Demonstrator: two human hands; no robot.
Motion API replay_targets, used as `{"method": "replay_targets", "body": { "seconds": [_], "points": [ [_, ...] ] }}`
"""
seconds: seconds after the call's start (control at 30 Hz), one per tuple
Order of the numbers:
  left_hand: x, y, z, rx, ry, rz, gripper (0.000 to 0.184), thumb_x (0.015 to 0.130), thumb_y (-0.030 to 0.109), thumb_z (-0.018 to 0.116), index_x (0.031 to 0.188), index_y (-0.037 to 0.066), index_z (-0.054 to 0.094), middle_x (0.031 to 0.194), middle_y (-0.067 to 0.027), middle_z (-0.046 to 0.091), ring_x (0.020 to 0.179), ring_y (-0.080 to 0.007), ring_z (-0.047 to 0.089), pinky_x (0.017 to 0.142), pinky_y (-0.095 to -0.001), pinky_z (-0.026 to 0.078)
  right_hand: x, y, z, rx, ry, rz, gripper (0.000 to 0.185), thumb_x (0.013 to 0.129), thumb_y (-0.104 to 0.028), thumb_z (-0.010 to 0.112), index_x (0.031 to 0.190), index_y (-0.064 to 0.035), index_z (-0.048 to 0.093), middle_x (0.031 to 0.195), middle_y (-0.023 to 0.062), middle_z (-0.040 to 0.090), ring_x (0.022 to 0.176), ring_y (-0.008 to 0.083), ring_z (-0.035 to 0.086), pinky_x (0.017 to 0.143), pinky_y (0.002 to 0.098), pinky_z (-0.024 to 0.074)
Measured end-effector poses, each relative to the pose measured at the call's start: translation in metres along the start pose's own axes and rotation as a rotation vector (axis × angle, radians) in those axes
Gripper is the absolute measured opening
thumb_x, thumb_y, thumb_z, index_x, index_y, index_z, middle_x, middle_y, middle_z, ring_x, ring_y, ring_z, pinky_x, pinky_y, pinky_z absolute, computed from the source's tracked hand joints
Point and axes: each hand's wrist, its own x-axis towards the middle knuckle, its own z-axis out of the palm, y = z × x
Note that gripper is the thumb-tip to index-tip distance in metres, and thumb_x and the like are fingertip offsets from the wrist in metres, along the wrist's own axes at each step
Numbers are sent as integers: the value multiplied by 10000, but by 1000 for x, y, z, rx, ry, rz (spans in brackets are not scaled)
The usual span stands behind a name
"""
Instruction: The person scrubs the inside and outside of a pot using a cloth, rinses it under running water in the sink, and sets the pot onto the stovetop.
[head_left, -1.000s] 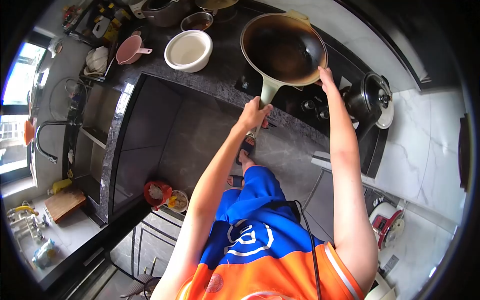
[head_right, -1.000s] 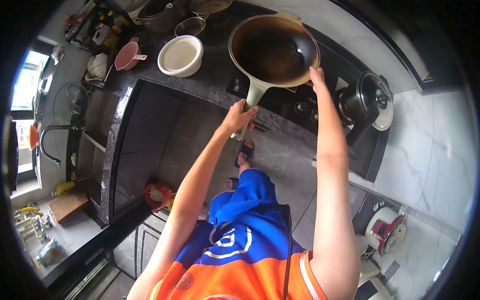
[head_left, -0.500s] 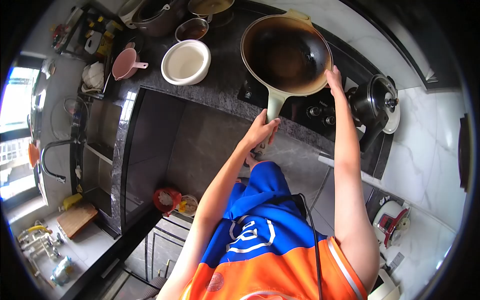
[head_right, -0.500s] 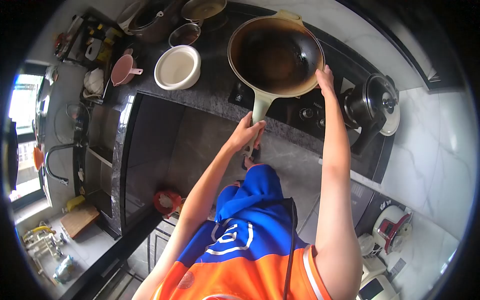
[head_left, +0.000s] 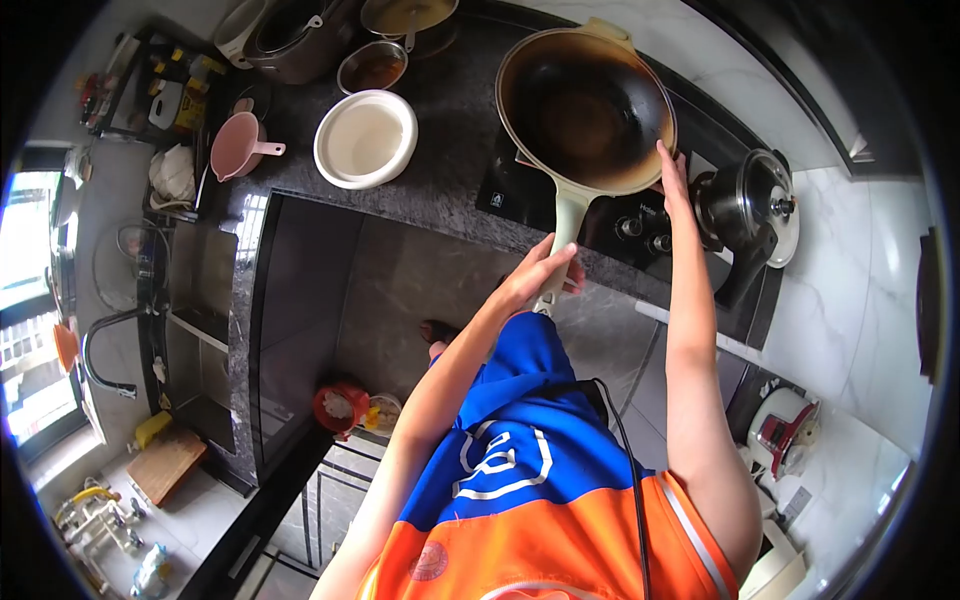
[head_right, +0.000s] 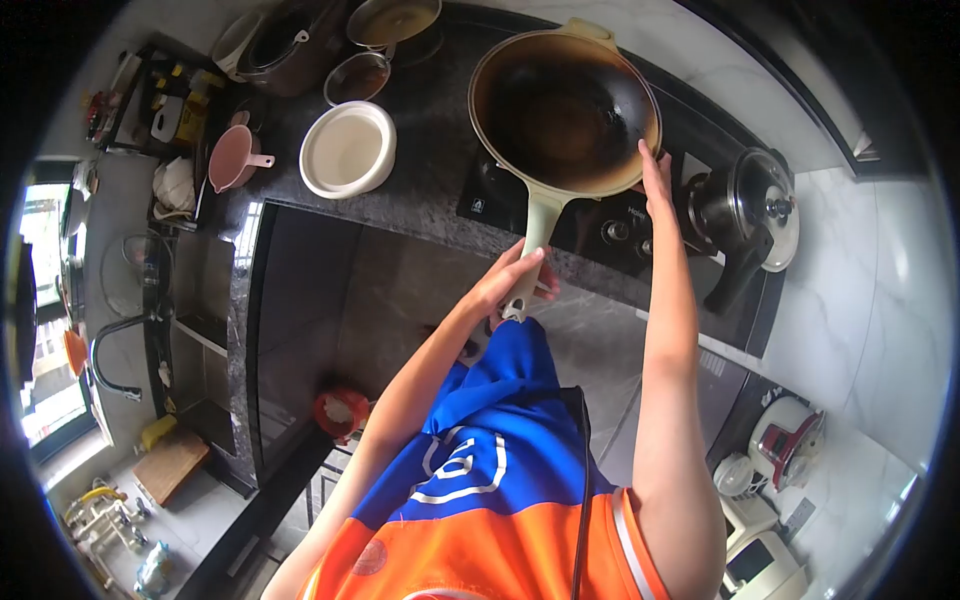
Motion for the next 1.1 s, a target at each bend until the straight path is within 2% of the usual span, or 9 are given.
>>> {"method": "replay_targets", "body": {
  "seconds": [0.2,0.3,0.4,0.5,0.53,0.6,0.7,0.97,1.1],
  "points": [
    [-21,-10,-35,-13,179,52,532,982,487,411,1269,39,425,1115,-145,602,1046,-243,580,923,-392,451,-70,27,11,205,299,-155,794,909,-527,521,1420,-7,205,1237,195,460,1126,282,482,919,485,449],
    [-104,50,-47,375,281,322,347,912,165,594,1211,10,510,1148,-99,598,1075,-191,561,969,-359,429,-160,4,22,-96,469,-613,414,937,-139,555,1260,57,385,1153,184,491,1057,260,536,897,350,491],
    [-241,164,-16,661,79,566,439,731,4,541,1170,2,553,1164,-142,597,1119,-254,563,963,-361,435,-251,-19,70,-194,590,-932,411,913,-68,576,1261,42,388,1222,199,464,1089,278,527,878,364,509],
    [-358,214,4,409,-402,688,495,787,126,526,1258,-24,524,1198,-184,568,1119,-322,551,976,-413,422,-300,-30,142,-142,330,-1053,391,911,-41,549,1262,39,397,1280,203,423,1129,310,500,865,387,518],
    [-370,214,17,137,-487,1112,342,945,131,452,1093,-167,531,1068,-329,577,1024,-454,577,934,-496,452,-315,-41,172,-132,218,-1099,388,908,-36,540,1264,35,401,1283,194,419,1129,307,497,864,391,519],
    [-422,205,27,380,-447,1191,478,893,259,381,1178,-104,506,1065,-229,575,1012,-332,582,1014,-392,387,-339,-61,232,-84,-26,-1158,411,892,-25,547,1272,31,399,1290,189,410,1128,305,491,877,389,511],
    [-467,191,43,148,-319,1214,881,915,639,371,1320,-142,400,1356,-274,459,1297,-462,391,1094,-645,115,-370,-97,311,-39,-367,-1256,445,853,-8,560,1271,31,412,1285,195,414,1122,303,489,909,380,486],
    [-550,189,-51,968,158,1559,670,940,494,417,1302,-69,447,1282,-239,548,1223,-459,481,1063,-687,128,-441,-104,434,-168,-712,-1239,454,837,-47,574,1270,-12,444,1261,184,436,1138,308,477,886,370,477],
    [-589,196,-95,965,280,1411,730,844,499,552,1398,70,348,1337,-171,448,1284,-409,378,1087,-656,16,-454,-103,490,-223,-868,-1150,478,816,-23,588,1273,-17,447,1250,181,442,1129,306,487,872,354,473]
  ]
}}
